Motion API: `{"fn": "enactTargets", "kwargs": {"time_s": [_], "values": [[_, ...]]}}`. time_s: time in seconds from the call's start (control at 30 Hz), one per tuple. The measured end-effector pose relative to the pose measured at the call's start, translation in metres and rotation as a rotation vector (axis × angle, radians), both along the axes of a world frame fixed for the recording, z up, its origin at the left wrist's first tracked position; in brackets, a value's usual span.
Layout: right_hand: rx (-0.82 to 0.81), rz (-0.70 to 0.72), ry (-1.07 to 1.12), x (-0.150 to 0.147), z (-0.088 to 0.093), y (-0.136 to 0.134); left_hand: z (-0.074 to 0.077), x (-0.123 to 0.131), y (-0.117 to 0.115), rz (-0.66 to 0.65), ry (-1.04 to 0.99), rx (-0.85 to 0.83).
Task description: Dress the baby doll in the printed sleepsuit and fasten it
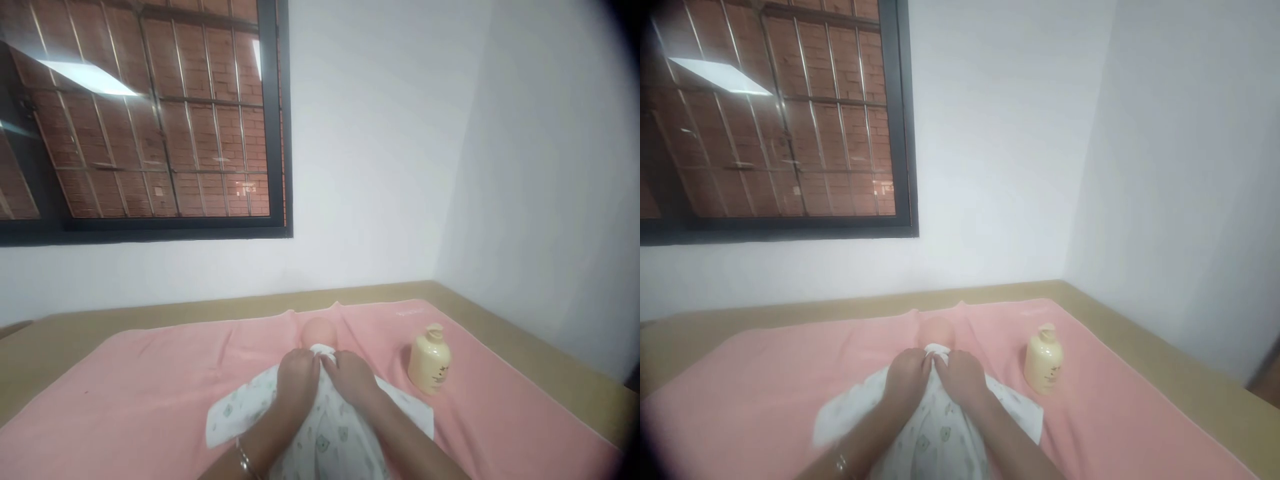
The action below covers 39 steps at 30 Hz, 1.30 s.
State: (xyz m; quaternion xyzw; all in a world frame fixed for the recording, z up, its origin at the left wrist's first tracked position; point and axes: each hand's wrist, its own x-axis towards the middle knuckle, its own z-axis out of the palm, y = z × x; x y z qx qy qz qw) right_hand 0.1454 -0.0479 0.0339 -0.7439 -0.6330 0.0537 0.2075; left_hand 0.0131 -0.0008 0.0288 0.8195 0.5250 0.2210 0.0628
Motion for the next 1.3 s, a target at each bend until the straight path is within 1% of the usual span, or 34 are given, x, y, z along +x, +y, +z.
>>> {"fn": "enactTargets", "kwargs": {"time_s": [0.1, 0.23, 0.33, 0.4, 0.47, 0.57, 0.63, 0.7, 0.8, 0.9, 0.97, 1.1, 1.3], "values": [[-0.004, 0.004, 0.004, 0.001, 0.001, 0.001, 0.002, 0.000, 0.001, 0.014, -0.028, -0.044], [0.055, 0.009, -0.029, -0.008, 0.003, -0.002, 0.002, -0.009, 0.016, 0.014, -0.046, -0.178], [0.031, -0.003, -0.022, -0.006, 0.001, -0.001, 0.001, -0.012, 0.023, 0.013, -0.058, -0.227], [-0.011, -0.010, -0.003, 0.000, -0.001, 0.001, 0.001, -0.011, 0.021, 0.029, -0.063, -0.216], [-0.040, -0.003, 0.013, 0.004, -0.001, 0.002, 0.001, -0.007, 0.014, 0.042, -0.064, -0.168], [-0.021, 0.003, 0.004, 0.002, 0.003, -0.001, 0.003, -0.002, 0.004, 0.029, -0.064, -0.071], [0.011, -0.001, -0.013, -0.004, 0.006, -0.004, 0.006, -0.001, 0.001, 0.015, -0.070, -0.049], [0.022, -0.009, -0.020, -0.007, 0.007, -0.005, 0.008, -0.001, 0.000, 0.010, -0.079, -0.075], [-0.020, -0.012, -0.003, -0.001, 0.004, -0.002, 0.009, -0.001, -0.001, 0.008, -0.085, -0.122], [-0.084, 0.003, 0.022, 0.008, -0.001, 0.003, 0.008, -0.001, -0.004, 0.013, -0.062, -0.080], [-0.101, 0.000, 0.027, 0.012, -0.004, 0.005, 0.008, -0.001, -0.005, 0.018, -0.048, -0.091], [-0.091, -0.029, 0.021, 0.009, -0.006, 0.006, 0.007, -0.004, -0.003, 0.014, -0.040, -0.168], [-0.075, -0.053, 0.027, 0.007, -0.007, 0.004, 0.006, -0.005, -0.002, 0.021, -0.041, -0.162]]}}
